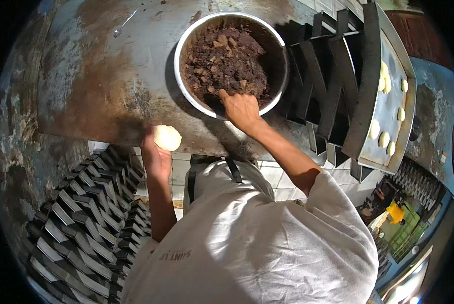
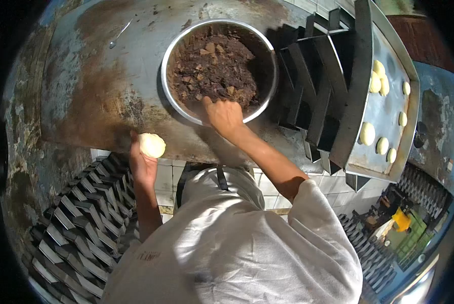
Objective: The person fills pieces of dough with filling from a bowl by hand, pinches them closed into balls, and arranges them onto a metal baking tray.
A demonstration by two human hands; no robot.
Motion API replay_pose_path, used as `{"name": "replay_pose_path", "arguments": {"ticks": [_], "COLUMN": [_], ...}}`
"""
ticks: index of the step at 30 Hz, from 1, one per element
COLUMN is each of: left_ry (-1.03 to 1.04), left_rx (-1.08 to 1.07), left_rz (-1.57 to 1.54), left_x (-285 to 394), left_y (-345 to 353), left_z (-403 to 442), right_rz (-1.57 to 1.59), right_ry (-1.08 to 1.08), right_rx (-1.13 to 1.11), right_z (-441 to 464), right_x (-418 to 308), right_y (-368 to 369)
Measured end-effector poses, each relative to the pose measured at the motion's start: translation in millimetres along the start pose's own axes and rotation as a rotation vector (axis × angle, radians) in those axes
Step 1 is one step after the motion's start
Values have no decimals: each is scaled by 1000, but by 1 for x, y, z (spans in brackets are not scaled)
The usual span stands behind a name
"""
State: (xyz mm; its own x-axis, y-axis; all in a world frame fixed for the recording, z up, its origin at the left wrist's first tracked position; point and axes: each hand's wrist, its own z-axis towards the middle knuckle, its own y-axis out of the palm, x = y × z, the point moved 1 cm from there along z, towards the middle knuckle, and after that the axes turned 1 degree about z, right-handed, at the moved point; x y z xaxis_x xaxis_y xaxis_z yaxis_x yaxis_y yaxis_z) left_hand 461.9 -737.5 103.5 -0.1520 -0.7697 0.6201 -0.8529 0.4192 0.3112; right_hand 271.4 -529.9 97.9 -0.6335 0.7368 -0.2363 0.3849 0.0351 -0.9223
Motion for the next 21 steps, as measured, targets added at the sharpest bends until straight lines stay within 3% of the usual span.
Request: {"name": "replay_pose_path", "arguments": {"ticks": [1, 3, 4, 7, 10, 11, 13, 15, 17, 19, 21], "left_ry": [3, 18, -66, 5, 20, 26, 149, -66, -151, -234, -337], "left_rx": [10, -173, -105, -39, -145, -154, -412, -299, -396, -500, -585], "left_rz": [0, -127, -161, -147, -184, -182, -125, -72, -169, -268, -392], "left_x": [4, 11, 12, 8, 0, -2, -4, -8, -18, -37, -60], "left_y": [-1, 2, 4, 12, 23, 27, 50, 80, 118, 142, 154], "left_z": [-2, -6, -4, 2, 4, 1, -13, -21, -46, -64, -70], "right_rz": [-16, 34, 107, 246, 1258, 1258, 1460, 1579, 1657, 1581, 1670], "right_ry": [-1, 61, 89, 169, 285, 280, 209, 89, 60, 23, 53], "right_rx": [-24, -105, -86, -7, -267, -256, -326, -262, -222, 49, 125], "right_z": [6, 14, 14, 14, 1, -12, -39, -68, -90, -107, -124], "right_x": [-2, -4, -2, 19, 38, 38, 36, 32, 37, 37, 52], "right_y": [4, 11, 14, 27, 8, -9, -38, -58, -52, -48, -10]}}
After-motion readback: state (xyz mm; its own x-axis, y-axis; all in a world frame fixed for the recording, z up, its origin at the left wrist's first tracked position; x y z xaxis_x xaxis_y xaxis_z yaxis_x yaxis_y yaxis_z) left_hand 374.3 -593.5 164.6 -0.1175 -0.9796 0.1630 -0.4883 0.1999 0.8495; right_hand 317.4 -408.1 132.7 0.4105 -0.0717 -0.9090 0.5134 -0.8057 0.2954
